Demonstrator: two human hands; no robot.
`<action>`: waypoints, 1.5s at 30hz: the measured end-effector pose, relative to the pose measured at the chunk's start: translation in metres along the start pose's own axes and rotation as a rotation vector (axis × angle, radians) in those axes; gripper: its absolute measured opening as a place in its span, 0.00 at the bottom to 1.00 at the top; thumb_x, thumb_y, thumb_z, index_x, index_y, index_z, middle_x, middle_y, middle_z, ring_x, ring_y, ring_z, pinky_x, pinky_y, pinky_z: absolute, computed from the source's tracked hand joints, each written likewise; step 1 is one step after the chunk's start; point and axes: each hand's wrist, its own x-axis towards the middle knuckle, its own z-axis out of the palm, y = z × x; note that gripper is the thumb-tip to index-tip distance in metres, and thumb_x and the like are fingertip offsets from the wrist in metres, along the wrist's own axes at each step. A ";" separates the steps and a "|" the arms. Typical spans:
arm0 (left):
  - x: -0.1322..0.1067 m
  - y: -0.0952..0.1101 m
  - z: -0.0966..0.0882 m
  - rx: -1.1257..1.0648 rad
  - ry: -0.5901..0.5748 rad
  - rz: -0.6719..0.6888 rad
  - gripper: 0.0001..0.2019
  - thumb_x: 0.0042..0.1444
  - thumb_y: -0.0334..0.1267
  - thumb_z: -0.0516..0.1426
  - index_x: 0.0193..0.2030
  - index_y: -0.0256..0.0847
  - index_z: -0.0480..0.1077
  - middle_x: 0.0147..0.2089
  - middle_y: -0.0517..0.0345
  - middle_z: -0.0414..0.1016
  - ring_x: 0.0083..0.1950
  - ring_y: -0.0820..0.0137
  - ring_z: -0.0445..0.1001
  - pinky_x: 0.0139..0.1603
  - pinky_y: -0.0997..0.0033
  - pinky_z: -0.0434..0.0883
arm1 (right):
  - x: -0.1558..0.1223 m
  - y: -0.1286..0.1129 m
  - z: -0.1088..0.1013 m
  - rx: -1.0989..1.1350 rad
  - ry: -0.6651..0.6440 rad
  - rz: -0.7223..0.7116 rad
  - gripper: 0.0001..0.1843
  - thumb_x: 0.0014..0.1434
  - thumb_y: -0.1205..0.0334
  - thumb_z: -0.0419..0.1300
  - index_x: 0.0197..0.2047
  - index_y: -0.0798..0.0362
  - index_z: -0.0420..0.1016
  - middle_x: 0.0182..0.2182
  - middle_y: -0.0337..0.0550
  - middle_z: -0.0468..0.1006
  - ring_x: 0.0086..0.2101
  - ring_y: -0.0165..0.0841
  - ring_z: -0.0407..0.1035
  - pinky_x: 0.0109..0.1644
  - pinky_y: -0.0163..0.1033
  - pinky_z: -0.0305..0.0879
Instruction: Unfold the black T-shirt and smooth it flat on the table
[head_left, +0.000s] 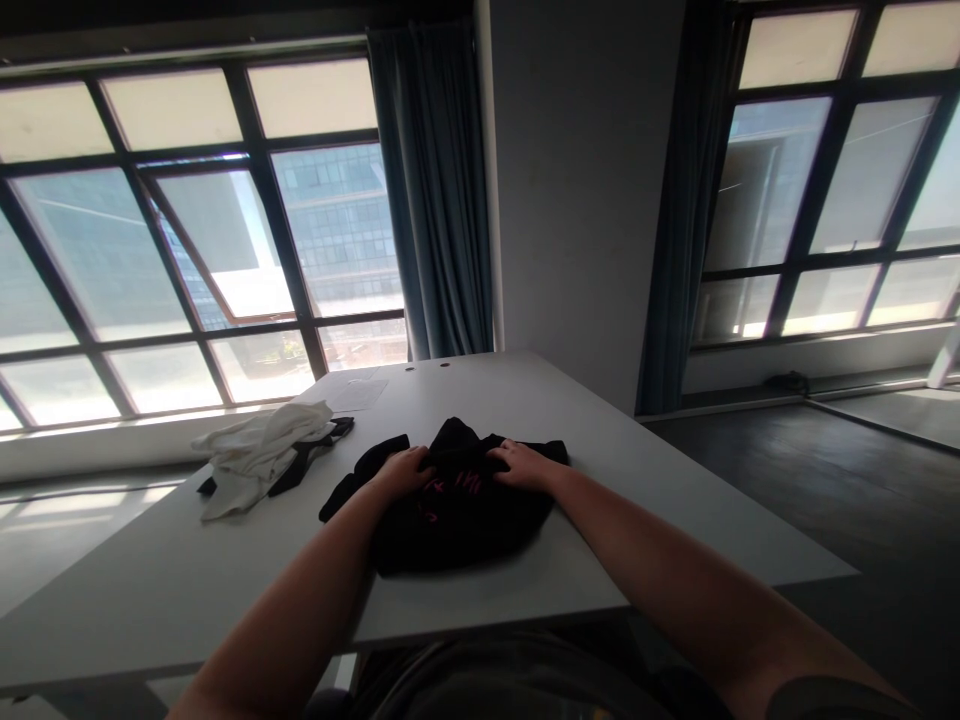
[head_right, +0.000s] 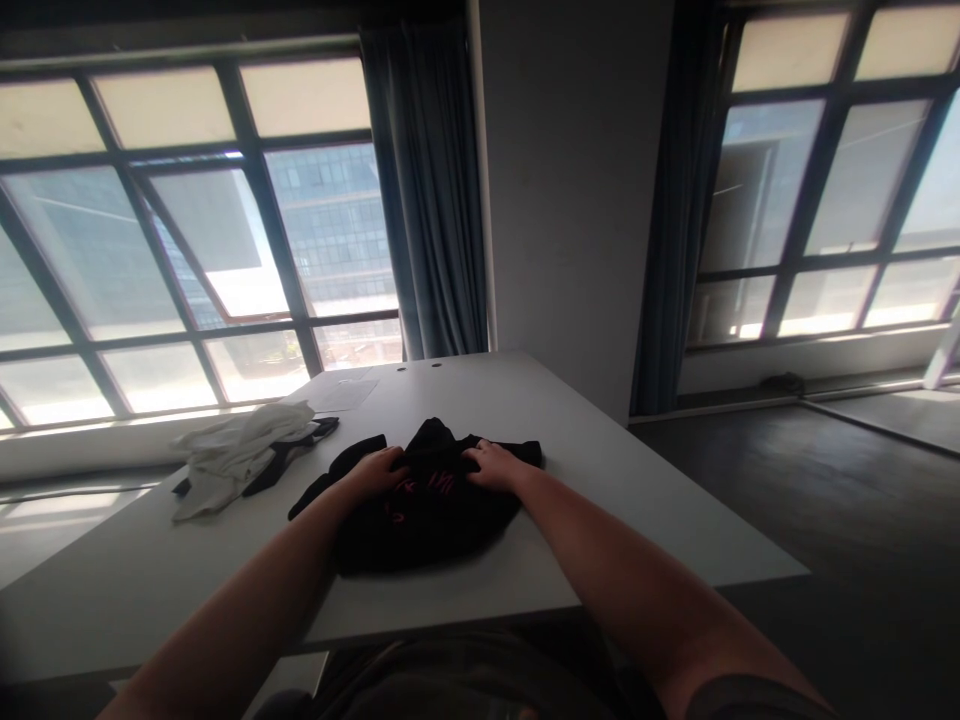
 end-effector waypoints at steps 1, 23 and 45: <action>0.000 0.000 0.000 0.001 0.002 0.004 0.13 0.64 0.47 0.56 0.49 0.44 0.74 0.52 0.51 0.80 0.55 0.57 0.78 0.55 0.62 0.71 | 0.000 0.000 0.000 -0.001 -0.003 0.005 0.33 0.61 0.55 0.65 0.68 0.50 0.72 0.59 0.55 0.69 0.58 0.48 0.67 0.67 0.48 0.60; 0.001 -0.001 0.001 0.013 -0.004 0.013 0.13 0.64 0.46 0.57 0.50 0.44 0.73 0.53 0.51 0.80 0.55 0.57 0.78 0.54 0.63 0.70 | 0.001 0.002 0.000 -0.001 -0.008 0.000 0.32 0.61 0.55 0.64 0.68 0.51 0.71 0.59 0.57 0.69 0.58 0.49 0.67 0.66 0.48 0.61; -0.001 0.003 -0.003 0.023 -0.026 -0.013 0.15 0.64 0.47 0.56 0.53 0.44 0.72 0.54 0.50 0.78 0.57 0.56 0.76 0.59 0.58 0.70 | 0.002 0.002 0.001 -0.035 -0.019 0.002 0.33 0.62 0.54 0.64 0.69 0.51 0.70 0.59 0.56 0.69 0.58 0.47 0.67 0.67 0.48 0.60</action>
